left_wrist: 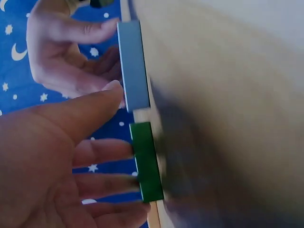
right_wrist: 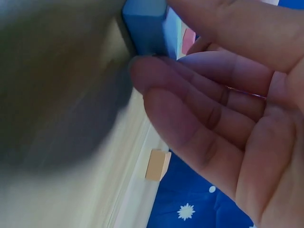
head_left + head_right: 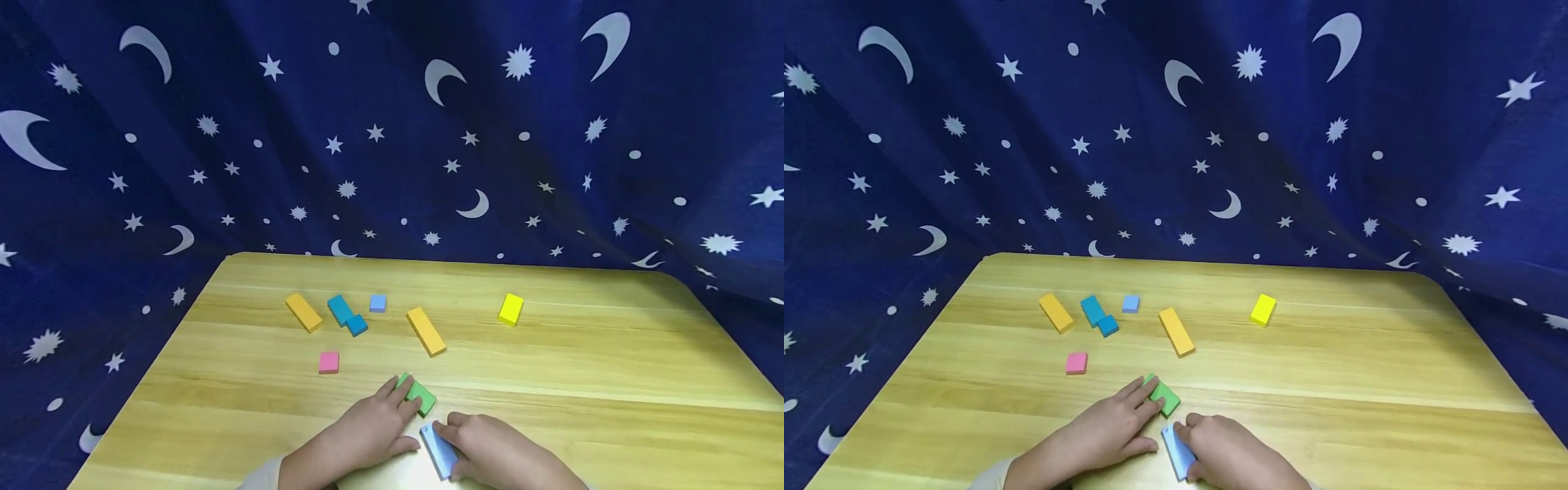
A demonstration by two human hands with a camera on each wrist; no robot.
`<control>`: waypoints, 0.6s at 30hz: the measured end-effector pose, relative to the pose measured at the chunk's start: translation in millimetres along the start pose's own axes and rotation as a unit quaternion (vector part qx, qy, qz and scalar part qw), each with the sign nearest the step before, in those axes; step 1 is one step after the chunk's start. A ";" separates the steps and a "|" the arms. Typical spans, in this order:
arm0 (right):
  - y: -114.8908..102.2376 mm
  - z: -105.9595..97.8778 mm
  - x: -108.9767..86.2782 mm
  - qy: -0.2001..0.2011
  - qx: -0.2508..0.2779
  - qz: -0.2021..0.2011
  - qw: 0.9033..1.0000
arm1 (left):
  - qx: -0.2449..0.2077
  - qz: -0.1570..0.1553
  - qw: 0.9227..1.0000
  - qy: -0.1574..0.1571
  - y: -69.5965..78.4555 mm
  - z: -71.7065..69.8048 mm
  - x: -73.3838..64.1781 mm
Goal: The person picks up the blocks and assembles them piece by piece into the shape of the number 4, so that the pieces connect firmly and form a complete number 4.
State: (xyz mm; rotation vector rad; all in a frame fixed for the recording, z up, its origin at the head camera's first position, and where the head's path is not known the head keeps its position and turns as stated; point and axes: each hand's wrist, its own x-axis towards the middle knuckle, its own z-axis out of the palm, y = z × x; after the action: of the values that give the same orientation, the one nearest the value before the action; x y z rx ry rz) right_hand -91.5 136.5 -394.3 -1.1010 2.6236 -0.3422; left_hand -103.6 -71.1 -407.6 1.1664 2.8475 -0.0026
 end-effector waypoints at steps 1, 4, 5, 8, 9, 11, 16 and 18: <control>-0.3 0.6 -0.2 -0.002 -0.004 0.000 1.000 | -0.012 0.003 1.000 -0.002 -1.6 0.3 0.0; -1.7 1.8 -0.6 -0.010 -0.016 0.003 1.000 | -0.033 0.017 0.999 -0.006 -7.2 1.6 0.8; -2.0 2.1 -0.7 -0.012 -0.019 0.003 1.000 | -0.041 0.022 0.999 -0.008 -9.0 2.0 1.0; -1.9 1.9 -1.2 -0.008 -0.025 -0.004 1.000 | -0.069 0.030 0.997 -0.016 -14.5 1.9 1.1; -0.9 1.6 -1.1 -0.003 -0.023 -0.009 1.000 | -0.073 0.032 0.997 -0.016 -15.8 1.4 0.9; 2.0 0.4 -1.3 0.015 -0.022 -0.018 0.999 | -0.071 0.032 0.997 -0.005 -17.1 -0.1 0.4; 10.9 -3.5 -0.8 0.055 -0.013 -0.031 0.998 | -0.029 0.007 0.999 0.033 -11.6 -6.3 -1.9; 12.7 -4.5 0.3 0.059 -0.013 -0.036 0.998 | -0.018 -0.013 0.999 0.033 -7.6 -7.6 -3.0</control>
State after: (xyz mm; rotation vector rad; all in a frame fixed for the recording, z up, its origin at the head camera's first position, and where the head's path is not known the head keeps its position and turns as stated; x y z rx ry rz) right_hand -101.5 145.5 -394.2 -1.2213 2.7027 -0.4016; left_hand -107.3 -78.4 -400.0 1.1424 2.9062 0.0874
